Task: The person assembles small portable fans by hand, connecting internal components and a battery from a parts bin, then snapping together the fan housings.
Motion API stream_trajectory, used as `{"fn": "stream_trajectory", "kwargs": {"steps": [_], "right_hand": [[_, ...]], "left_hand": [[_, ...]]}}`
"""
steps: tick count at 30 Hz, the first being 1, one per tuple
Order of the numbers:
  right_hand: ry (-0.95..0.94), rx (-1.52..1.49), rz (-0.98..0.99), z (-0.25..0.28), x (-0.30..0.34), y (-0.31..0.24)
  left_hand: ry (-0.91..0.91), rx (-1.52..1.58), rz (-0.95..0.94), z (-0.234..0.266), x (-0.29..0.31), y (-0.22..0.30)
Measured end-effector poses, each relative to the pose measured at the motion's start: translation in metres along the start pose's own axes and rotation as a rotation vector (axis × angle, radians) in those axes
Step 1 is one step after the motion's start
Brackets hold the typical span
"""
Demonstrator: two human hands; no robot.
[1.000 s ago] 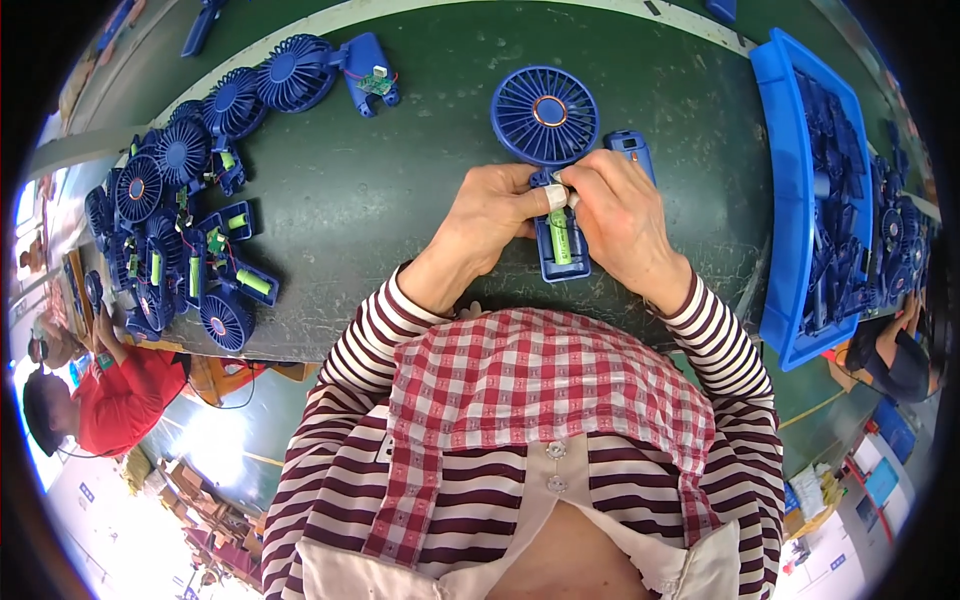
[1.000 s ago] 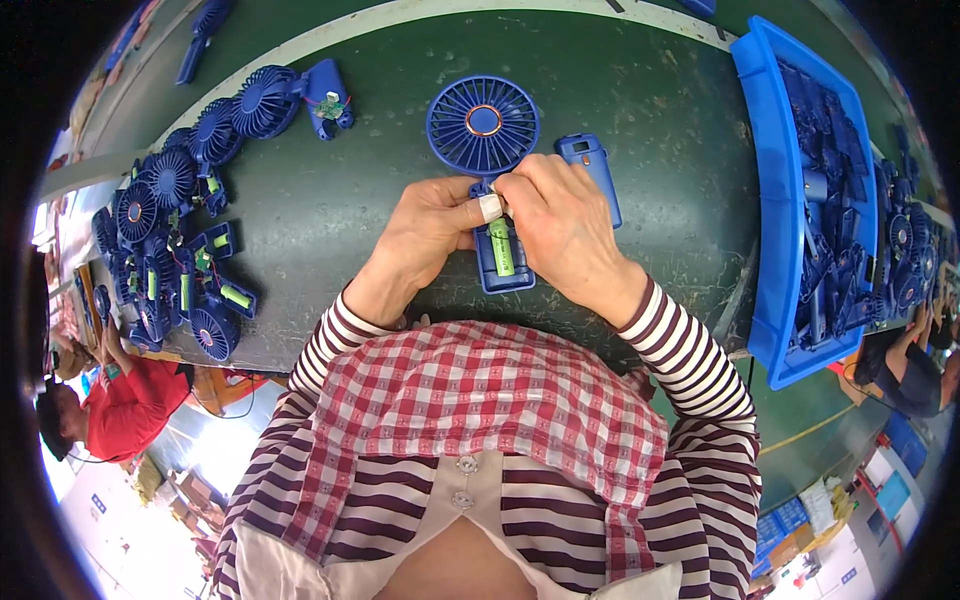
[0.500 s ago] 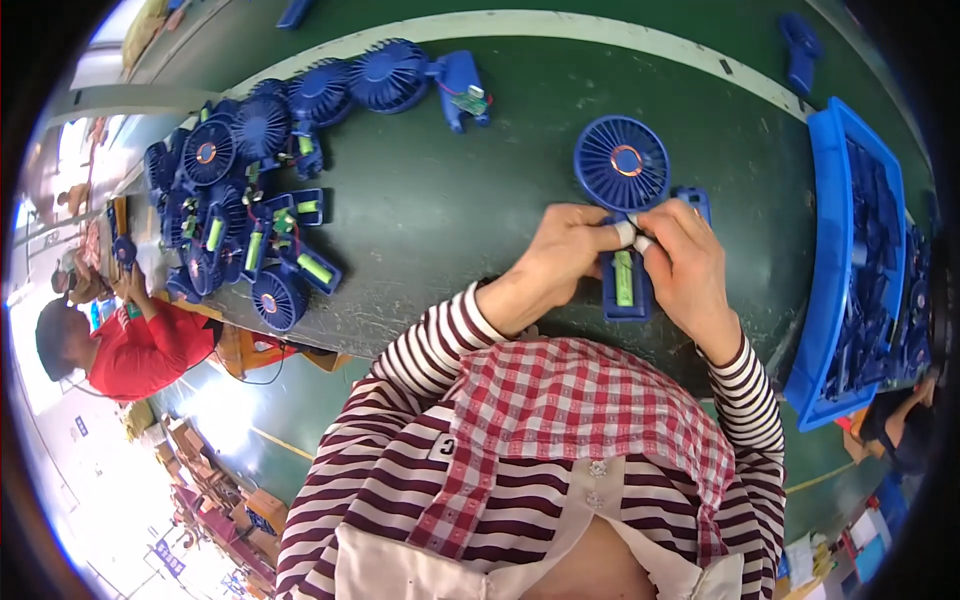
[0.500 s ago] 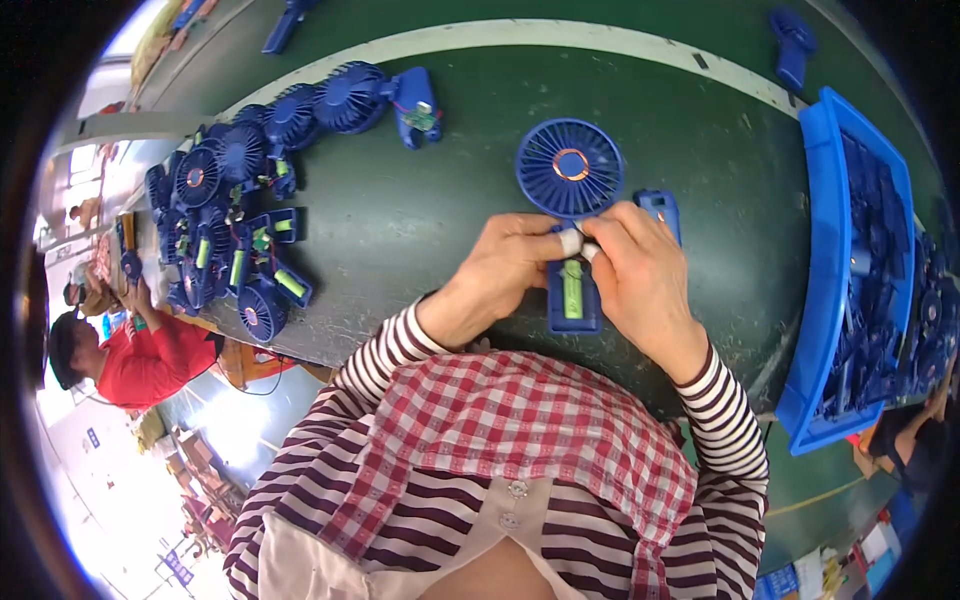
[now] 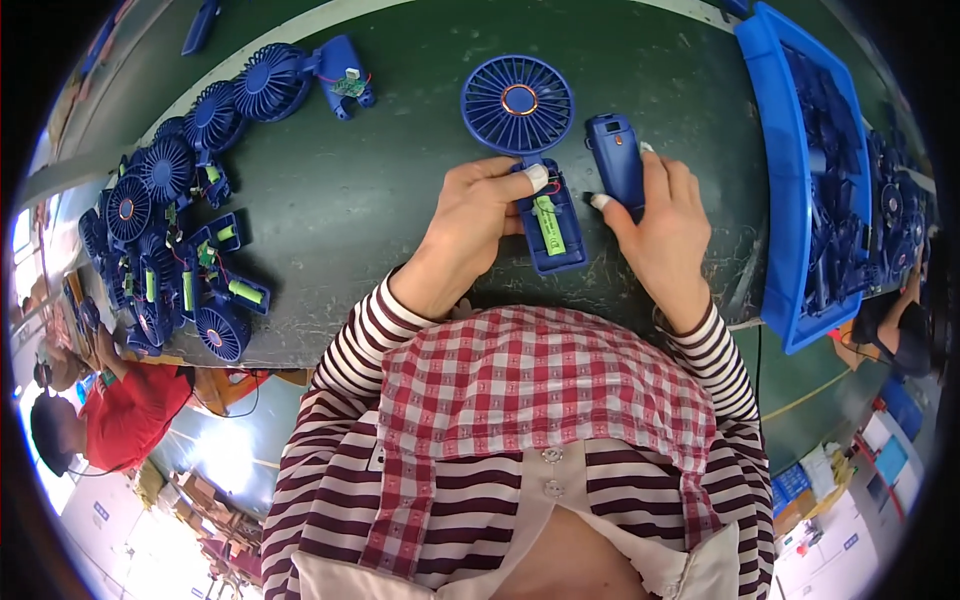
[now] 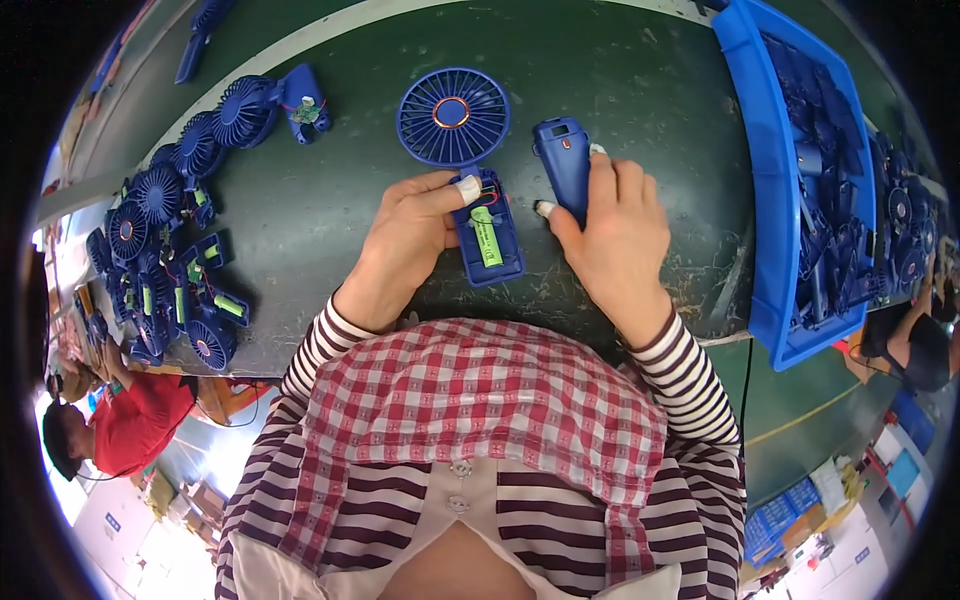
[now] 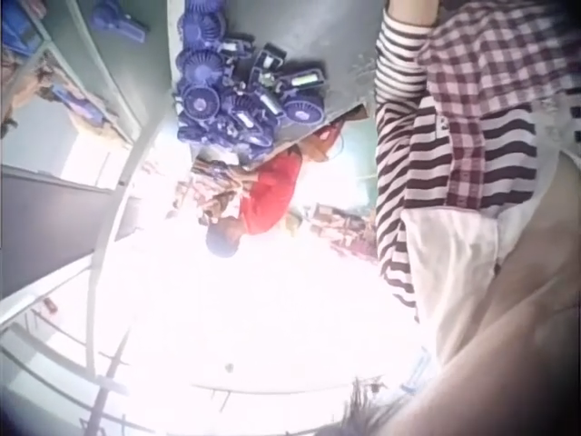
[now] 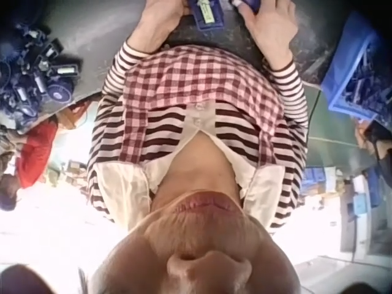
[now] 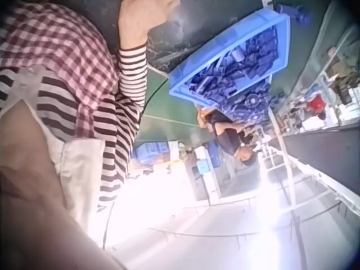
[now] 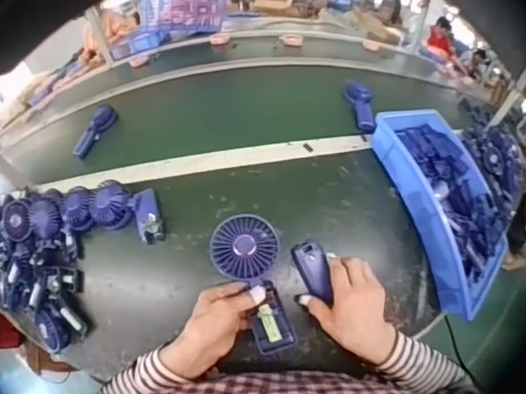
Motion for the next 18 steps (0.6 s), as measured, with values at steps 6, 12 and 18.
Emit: {"fn": "stream_trajectory", "kwargs": {"steps": [6,12,18], "right_hand": [[-0.014,0.057,0.010,-0.0049,-0.0018,-0.0034],[-0.021,0.066,-0.008,-0.0043,-0.0033,-0.0033],[-0.004,-0.023,-0.052,-0.0043,-0.0028,0.0048]], "left_hand": [[-0.026,0.054,0.032,0.0019,-0.0062,-0.0066],[-0.058,-0.005,0.004,0.0031,-0.0084,-0.0056],[-0.075,-0.019,0.003,0.0012,-0.0065,-0.0054]]}}
Point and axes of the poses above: each hand's wrist, its own x-axis away from the middle knuckle, its own z-axis out of the back of the hand, y = z × x, the point moved 5 cm from there along -x, towards the middle knuckle, and after that the axes turned 4 degrees about z, right-handed, at the moved point
